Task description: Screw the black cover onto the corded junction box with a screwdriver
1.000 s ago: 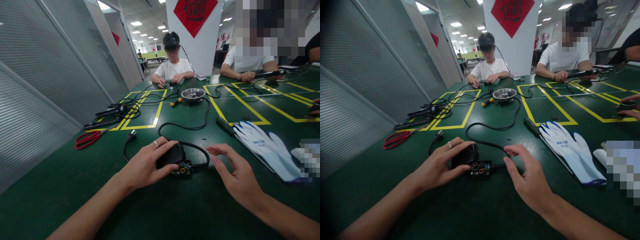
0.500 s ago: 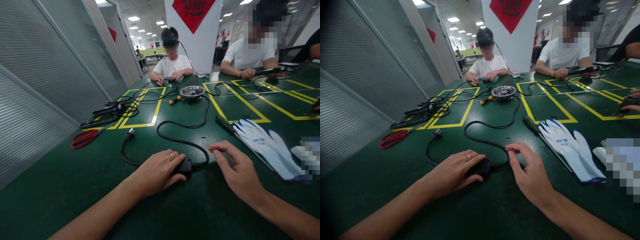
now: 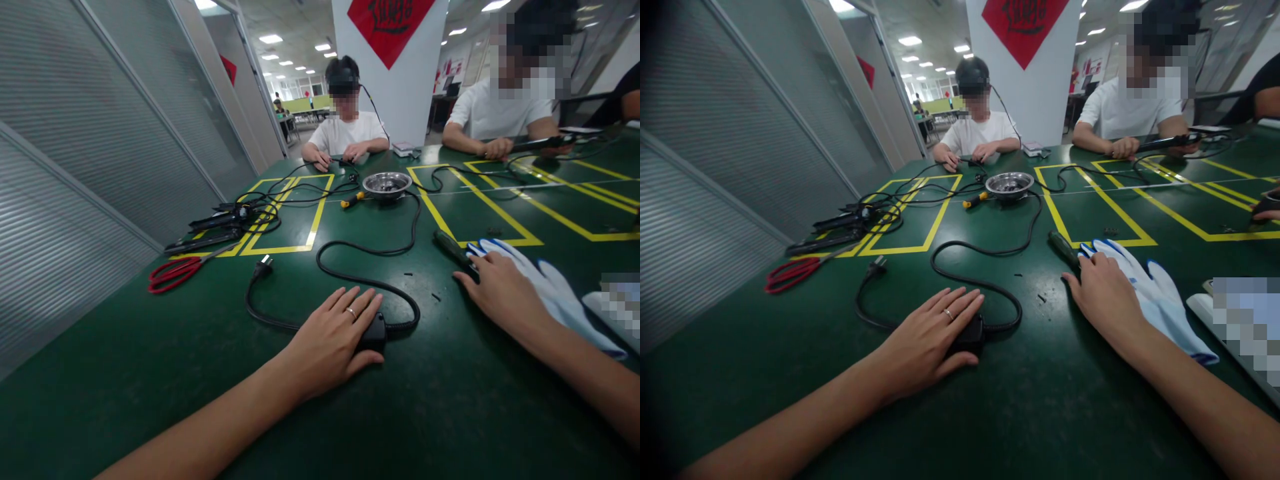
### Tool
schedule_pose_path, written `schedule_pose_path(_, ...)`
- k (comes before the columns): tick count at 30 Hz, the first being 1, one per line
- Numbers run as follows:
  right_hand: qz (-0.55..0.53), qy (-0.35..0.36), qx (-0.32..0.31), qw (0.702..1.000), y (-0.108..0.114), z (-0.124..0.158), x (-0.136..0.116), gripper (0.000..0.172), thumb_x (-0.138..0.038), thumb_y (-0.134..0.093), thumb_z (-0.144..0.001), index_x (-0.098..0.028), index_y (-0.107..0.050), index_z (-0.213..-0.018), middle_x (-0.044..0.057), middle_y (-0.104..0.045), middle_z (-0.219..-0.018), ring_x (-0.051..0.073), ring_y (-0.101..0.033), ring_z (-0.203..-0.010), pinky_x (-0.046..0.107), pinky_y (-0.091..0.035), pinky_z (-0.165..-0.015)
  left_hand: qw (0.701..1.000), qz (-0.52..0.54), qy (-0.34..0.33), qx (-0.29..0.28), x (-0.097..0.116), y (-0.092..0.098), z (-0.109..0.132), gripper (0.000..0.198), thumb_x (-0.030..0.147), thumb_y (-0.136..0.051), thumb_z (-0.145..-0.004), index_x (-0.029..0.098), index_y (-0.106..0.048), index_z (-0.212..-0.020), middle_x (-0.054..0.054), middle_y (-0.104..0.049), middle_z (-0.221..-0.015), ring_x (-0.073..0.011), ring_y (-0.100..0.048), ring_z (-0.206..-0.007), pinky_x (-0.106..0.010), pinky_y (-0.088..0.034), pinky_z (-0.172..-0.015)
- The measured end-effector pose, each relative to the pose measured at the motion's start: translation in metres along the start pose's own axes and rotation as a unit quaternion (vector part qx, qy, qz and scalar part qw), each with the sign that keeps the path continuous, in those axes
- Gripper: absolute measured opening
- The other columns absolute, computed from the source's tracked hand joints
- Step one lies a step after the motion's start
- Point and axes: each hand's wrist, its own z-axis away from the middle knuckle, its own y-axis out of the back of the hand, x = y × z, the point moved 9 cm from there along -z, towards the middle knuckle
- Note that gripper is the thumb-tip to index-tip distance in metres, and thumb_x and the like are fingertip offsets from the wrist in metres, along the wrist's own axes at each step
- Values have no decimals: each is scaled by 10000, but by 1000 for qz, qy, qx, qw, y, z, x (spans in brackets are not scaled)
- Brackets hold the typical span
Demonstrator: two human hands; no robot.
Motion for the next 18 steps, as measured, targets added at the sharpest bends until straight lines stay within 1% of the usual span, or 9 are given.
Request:
schedule_pose_path(2, -8, -7, -8, 1000, -3, -1, 3, 417, -452, -442, -857, -99, -635, -967, 156, -579, -898, 273, -538, -840, 398, -434, -713, 1000, -3, -10, 16, 2, 5, 0, 827, 651, -413, -874, 143, -165, -1478, -129, -253, -1529, -328, -255, -1389, -484, -186, -1145)
schedule_pose_path(4, -24, -20, -11, 999, -3, -2, 4, 401, -452, -443, -853, -112, -629, -953, 146, -584, -880, 265, -545, -805, 390, -425, -693, 1000, 5, -23, 20, 7, 7, 1, 835, 649, -408, -877, 138, -145, -1482, -121, -231, -1538, -316, -227, -1401, -466, -182, -1150)
schedule_pose_path(8, -84, -56, -3, 995, -6, -9, 9, 459, -513, -506, -798, -122, -620, -1009, 149, -608, -883, 276, -560, -772, 398, -412, -669, 1000, 19, -13, -11, 11, 0, 1, 687, 516, -395, -945, 173, -140, -1483, -83, -260, -1533, -294, -290, -1380, -448, -237, -1129)
schedule_pose_path(10, -125, -75, 2, 989, -8, -14, 14, 424, -506, -537, -774, -135, -649, -947, 135, -616, -808, 278, -562, -745, 410, -407, -675, 1000, 17, -10, -15, 12, -3, 1, 674, 507, -406, -944, 178, -161, -1478, -82, -267, -1530, -306, -310, -1367, -465, -236, -1126)
schedule_pose_path(12, -177, -99, 13, 979, -6, -19, 23, 355, -474, -563, -756, -148, -668, -852, 109, -607, -713, 253, -554, -688, 404, -406, -670, 1000, 21, -15, -7, 12, -2, 0, 733, 550, -430, -918, 159, -161, -1477, -103, -273, -1525, -324, -317, -1358, -484, -226, -1125)
schedule_pose_path(14, -243, -128, 32, 961, 0, -21, 32, 311, -452, -588, -735, -156, -664, -794, 82, -598, -667, 212, -539, -631, 373, -411, -638, 999, 37, -11, 10, 7, 3, 0, 813, 599, -442, -891, 130, -135, -1480, -137, -288, -1512, -329, -328, -1349, -488, -229, -1121)
schedule_pose_path(15, -282, -145, 45, 948, 5, -20, 37, 306, -451, -600, -726, -158, -658, -788, 71, -599, -663, 193, -535, -610, 351, -415, -611, 999, 48, -3, 21, 3, 7, 0, 838, 617, -442, -881, 120, -129, -1480, -153, -305, -1500, -325, -337, -1343, -485, -240, -1116)
schedule_pose_path(17, -375, -175, 72, 908, 14, -17, 44, 320, -470, -601, -728, -165, -641, -819, 46, -594, -657, 161, -526, -559, 308, -412, -529, 997, 73, 16, 34, -6, 14, 1, 823, 623, -441, -878, 125, -164, -1472, -164, -360, -1464, -312, -364, -1322, -477, -277, -1095)
schedule_pose_path(18, -427, -187, 85, 880, 18, -14, 46, 326, -480, -590, -739, -172, -626, -838, 29, -583, -643, 146, -512, -521, 288, -400, -479, 996, 85, 21, 34, -10, 16, 2, 784, 612, -448, -881, 140, -207, -1459, -158, -395, -1439, -305, -384, -1306, -472, -298, -1081)
